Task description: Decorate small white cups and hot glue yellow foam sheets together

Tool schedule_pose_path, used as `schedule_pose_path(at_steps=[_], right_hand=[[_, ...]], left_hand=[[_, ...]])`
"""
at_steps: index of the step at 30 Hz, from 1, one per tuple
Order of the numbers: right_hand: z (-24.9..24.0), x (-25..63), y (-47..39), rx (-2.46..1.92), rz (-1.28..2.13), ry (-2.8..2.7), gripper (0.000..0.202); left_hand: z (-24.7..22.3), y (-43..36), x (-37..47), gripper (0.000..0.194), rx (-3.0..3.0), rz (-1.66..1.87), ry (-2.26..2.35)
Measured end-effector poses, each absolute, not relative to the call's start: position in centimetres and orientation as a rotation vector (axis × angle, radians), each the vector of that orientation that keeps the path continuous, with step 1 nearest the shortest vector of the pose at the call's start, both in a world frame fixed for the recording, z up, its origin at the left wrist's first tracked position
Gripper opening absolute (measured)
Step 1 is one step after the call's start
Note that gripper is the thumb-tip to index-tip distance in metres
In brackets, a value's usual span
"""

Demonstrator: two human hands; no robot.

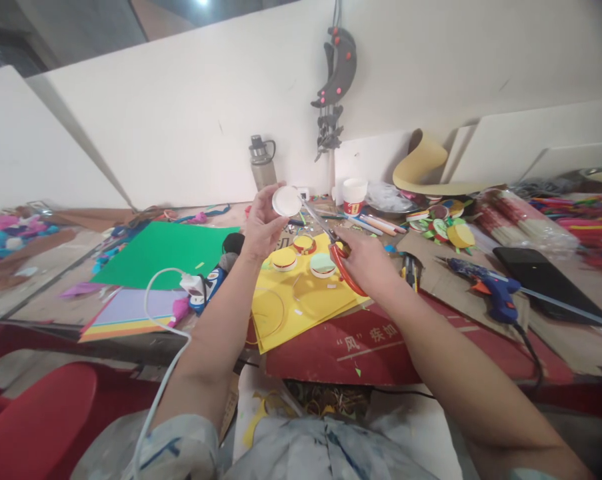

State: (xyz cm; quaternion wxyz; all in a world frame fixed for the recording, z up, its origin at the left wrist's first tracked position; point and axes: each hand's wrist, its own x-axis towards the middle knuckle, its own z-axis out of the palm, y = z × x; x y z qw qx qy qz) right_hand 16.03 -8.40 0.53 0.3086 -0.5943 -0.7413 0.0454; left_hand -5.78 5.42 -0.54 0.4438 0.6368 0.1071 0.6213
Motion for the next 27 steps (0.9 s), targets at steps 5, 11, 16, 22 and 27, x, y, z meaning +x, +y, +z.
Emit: schedule_pose_path(at_steps=[5,11,16,22,27], right_hand=[[0.7,15.9,-8.6,-1.622,0.071,-1.967,0.040],[1.0,15.9,-8.6,-1.672,0.041,-1.972,0.041],[1.1,15.8,-8.7,-1.741,-0.022,-1.969,0.046],[1.4,15.8,-9.0,-1.797,-0.064,-1.978,0.052],[1.8,15.7,-9.2,-1.809,-0.078,-1.969,0.049]], left_hand=[[-0.6,5.3,-5.6,0.079,1.574,1.539,0.263],[-0.7,5.0,-5.1,0.079,1.527,1.540,0.272],[-0.8,4.6,-4.6,0.076,1.509,1.550,0.254],[-1.1,4.5,-4.3,0.073,1.466,1.533,0.269],[-1.1,4.6,-4.3,0.069,1.472,1.510,0.224]])
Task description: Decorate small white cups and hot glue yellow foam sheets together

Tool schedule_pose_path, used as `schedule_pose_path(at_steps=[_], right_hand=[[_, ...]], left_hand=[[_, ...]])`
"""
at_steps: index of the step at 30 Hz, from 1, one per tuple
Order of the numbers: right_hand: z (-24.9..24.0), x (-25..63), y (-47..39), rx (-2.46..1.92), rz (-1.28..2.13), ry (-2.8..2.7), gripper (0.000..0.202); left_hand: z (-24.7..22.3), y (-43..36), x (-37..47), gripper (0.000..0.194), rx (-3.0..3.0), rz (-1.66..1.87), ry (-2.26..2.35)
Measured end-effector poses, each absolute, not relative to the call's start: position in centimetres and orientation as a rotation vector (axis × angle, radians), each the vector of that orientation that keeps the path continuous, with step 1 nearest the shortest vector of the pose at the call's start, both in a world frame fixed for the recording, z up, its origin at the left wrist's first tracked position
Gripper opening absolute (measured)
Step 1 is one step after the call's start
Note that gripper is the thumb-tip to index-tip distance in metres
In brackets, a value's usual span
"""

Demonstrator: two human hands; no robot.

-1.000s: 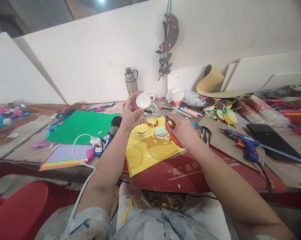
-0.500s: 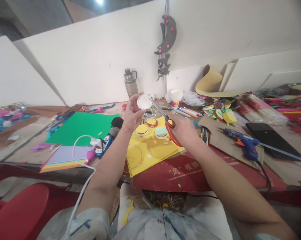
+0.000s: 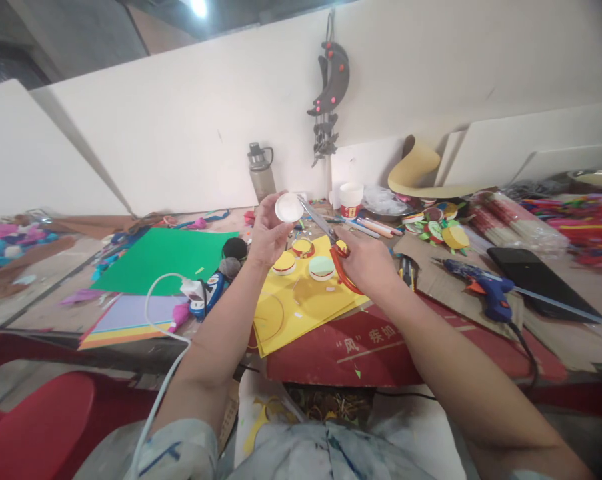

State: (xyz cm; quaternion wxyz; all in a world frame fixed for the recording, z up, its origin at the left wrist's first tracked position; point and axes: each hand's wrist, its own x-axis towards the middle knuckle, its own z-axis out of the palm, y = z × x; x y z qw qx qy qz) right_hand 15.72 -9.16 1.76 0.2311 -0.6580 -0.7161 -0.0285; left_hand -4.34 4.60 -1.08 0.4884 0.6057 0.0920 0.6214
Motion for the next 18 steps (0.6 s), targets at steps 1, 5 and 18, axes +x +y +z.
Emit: schedule_pose_path(at_steps=[1,5,18], right_hand=[[1.80,15.71,-9.19,-1.808,-0.083,-1.970,0.050],[1.89,15.70,-9.30,-1.831,-0.109,-1.976,0.051],[1.99,15.73,-9.34,-1.872,-0.148,-1.981,0.046]], left_hand=[[-1.05,4.61,-4.36,0.069,1.474,1.508,0.225],[-1.00,4.59,-4.33,0.070,1.441,1.521,0.246],[-0.78,4.63,-4.67,0.071,1.464,1.466,0.289]])
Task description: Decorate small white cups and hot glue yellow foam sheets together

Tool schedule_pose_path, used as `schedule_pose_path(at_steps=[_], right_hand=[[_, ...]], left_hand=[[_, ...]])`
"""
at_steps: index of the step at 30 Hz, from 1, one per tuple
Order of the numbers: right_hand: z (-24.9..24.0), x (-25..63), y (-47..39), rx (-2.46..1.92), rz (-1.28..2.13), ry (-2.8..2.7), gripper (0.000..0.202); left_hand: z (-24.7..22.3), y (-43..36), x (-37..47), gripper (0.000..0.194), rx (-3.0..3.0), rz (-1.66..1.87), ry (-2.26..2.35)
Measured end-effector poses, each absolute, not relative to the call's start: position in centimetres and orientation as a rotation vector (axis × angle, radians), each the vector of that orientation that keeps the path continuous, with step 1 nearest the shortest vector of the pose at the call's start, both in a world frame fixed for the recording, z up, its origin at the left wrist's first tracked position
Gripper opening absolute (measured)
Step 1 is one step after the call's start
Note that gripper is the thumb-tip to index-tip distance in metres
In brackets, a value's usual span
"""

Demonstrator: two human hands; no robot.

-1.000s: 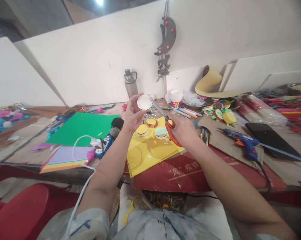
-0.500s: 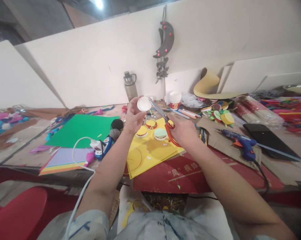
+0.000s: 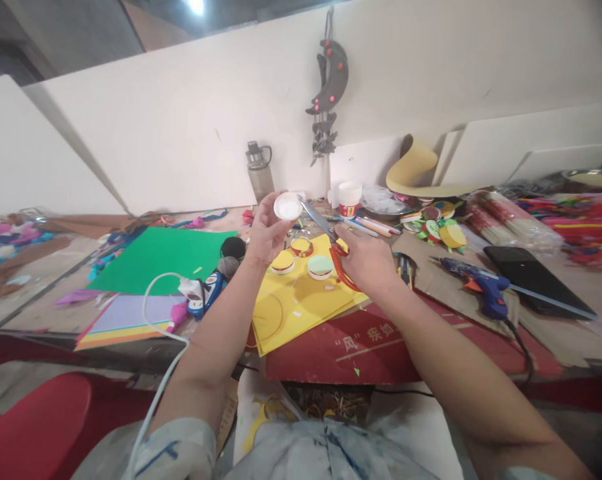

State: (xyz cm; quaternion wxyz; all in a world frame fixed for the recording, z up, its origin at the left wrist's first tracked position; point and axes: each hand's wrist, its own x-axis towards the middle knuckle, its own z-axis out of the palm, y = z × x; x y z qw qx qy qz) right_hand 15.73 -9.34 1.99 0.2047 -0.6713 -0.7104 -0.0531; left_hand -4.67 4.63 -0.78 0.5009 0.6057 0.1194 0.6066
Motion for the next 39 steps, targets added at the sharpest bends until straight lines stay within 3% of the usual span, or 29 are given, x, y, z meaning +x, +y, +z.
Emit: schedule_pose_path(at_steps=[14,25,32,39], right_hand=[[1.7,15.8,-9.1,-1.809,-0.035,-1.964,0.041],[-0.4,16.7,-7.0,-1.250,0.291,-1.766,0.030],[0.4,16.6,-7.8,-1.336,0.607,-1.875,0.040],[1.5,15.7,-9.3,-1.623,0.508,-2.374,0.032]], left_hand=[[-0.7,4.8,-5.2,0.063,1.391,1.409,0.313],[1.2,2.4,-4.8,0.061,1.188,1.396,0.234],[2.2,1.5,-4.9,0.047,0.915,1.369,0.303],[2.5,3.1,-6.0,0.046,0.765,1.452,0.359]])
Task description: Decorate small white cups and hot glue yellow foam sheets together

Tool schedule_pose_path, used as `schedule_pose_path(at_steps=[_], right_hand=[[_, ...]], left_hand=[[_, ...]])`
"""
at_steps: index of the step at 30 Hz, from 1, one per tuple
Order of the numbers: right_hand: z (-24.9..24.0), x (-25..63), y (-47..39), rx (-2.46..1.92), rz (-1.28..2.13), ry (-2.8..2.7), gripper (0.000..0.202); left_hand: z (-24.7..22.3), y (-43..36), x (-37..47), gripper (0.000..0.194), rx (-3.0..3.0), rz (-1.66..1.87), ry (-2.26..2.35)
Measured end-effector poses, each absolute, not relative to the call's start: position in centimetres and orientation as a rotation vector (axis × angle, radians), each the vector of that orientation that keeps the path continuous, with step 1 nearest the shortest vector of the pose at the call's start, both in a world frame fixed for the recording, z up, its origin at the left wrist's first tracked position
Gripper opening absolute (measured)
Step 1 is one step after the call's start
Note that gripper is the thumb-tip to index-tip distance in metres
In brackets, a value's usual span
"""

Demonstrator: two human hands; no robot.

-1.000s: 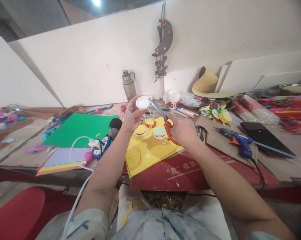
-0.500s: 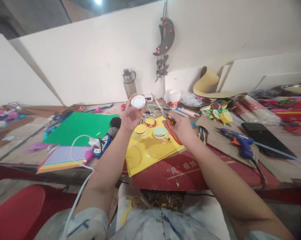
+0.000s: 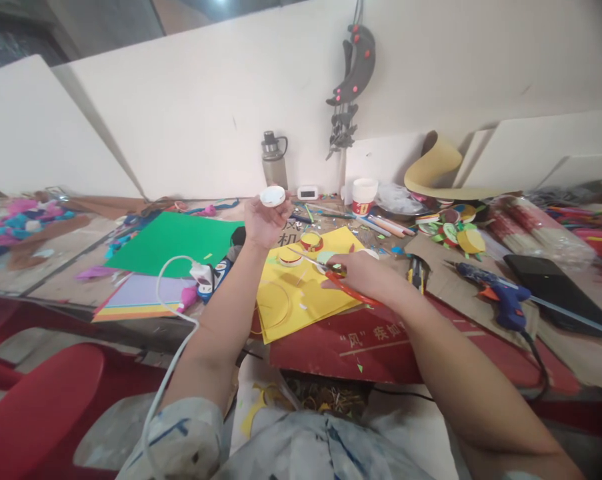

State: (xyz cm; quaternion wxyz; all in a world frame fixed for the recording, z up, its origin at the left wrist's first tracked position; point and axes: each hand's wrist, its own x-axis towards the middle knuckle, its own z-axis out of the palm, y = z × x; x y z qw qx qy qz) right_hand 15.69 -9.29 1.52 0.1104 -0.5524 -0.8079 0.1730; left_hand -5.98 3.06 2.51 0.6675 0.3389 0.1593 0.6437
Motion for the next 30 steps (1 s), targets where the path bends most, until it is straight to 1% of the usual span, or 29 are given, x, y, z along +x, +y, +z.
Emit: schedule_pose_path(at_steps=[4,7,11,15,20,23,28,30], right_hand=[[0.7,14.7,-9.7,-1.704,0.335,-2.527,0.033],[-0.1,14.3,-9.7,-1.666,0.289,-2.565,0.032],[-0.3,14.3,-9.5,-1.567,0.382,-2.445,0.030],[-0.6,14.9,-8.6,-1.458,0.491,-2.162,0.030],[-1.5,15.4,-7.7,-1.176,0.732,-1.957,0.046],[-1.6,15.1,-7.7,-1.138,0.833,-1.914,0.049],[-1.4,14.4,-8.2,-1.091,1.139,-1.817,0.074],[-1.0,14.3,-8.5,-1.029,1.295,-1.775,0.079]], left_hand=[[2.6,3.5,-6.2,0.044,0.741,1.469,0.449],[2.5,3.4,-5.9,0.044,0.708,1.453,0.468],[2.3,3.5,-5.5,0.045,0.681,1.440,0.462],[2.1,3.5,-5.6,0.043,0.700,1.473,0.419],[2.3,3.0,-5.6,0.045,0.761,1.520,0.339],[2.4,2.6,-5.3,0.046,0.811,1.526,0.347],[2.4,2.4,-4.8,0.040,0.855,1.534,0.399],[2.3,2.5,-4.7,0.038,0.833,1.551,0.423]])
